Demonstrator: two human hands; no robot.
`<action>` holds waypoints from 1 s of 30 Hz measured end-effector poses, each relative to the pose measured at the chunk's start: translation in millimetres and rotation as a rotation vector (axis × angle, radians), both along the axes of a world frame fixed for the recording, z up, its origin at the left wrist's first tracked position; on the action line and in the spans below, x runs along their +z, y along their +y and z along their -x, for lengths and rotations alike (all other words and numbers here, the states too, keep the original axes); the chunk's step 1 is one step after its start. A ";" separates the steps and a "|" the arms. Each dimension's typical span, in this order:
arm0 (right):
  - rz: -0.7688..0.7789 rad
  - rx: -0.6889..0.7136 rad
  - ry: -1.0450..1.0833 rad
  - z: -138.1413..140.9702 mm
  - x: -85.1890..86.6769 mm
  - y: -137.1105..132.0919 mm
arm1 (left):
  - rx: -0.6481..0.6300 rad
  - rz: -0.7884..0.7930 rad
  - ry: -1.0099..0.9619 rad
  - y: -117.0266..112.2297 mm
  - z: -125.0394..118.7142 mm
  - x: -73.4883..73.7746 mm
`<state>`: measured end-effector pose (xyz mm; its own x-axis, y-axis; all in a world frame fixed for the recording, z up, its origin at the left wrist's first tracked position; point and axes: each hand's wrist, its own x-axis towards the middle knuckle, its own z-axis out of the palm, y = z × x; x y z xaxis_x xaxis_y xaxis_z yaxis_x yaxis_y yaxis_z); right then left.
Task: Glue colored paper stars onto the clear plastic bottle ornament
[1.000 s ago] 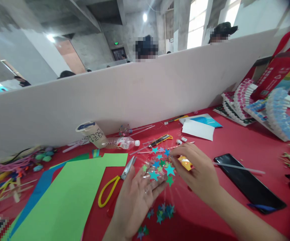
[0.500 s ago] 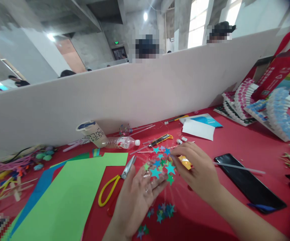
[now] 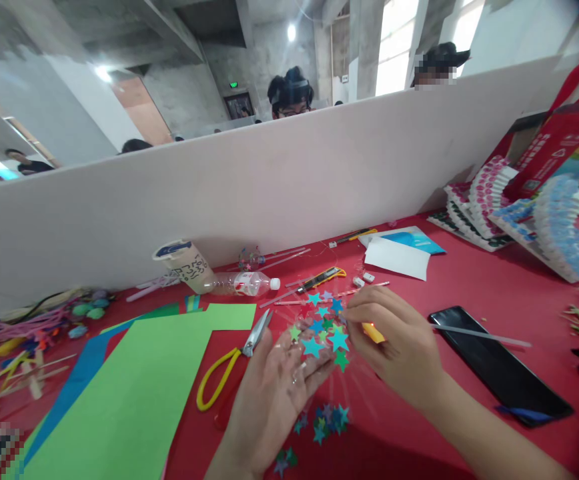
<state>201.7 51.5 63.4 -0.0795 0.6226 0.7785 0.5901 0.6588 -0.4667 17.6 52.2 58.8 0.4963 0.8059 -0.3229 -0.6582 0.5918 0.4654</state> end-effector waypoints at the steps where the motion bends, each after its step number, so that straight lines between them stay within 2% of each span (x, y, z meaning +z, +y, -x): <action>1: 0.003 0.006 0.000 0.4 -0.3 0.0 | 0.011 0.003 0.011 0.1 -0.3 0.0; 12: 0.046 0.013 0.024 -1.9 -0.5 1.2 | 0.025 -0.064 0.030 3.1 2.3 6.0; 17: 0.021 0.058 0.012 -5.8 3.7 -1.7 | 0.083 -0.019 0.057 6.7 7.7 7.0; 22: -0.004 0.034 0.053 -10.4 11.2 -6.6 | 0.134 0.008 0.102 7.8 12.4 6.9; 30: 0.011 -0.004 -0.074 -3.5 14.3 -7.8 | 0.143 0.071 0.276 6.1 17.3 2.1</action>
<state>205.2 43.7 77.7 -0.1341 0.6314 0.7638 0.6256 0.6517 -0.4289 0.3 58.3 61.0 0.2658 0.8319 -0.4872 -0.5916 0.5398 0.5989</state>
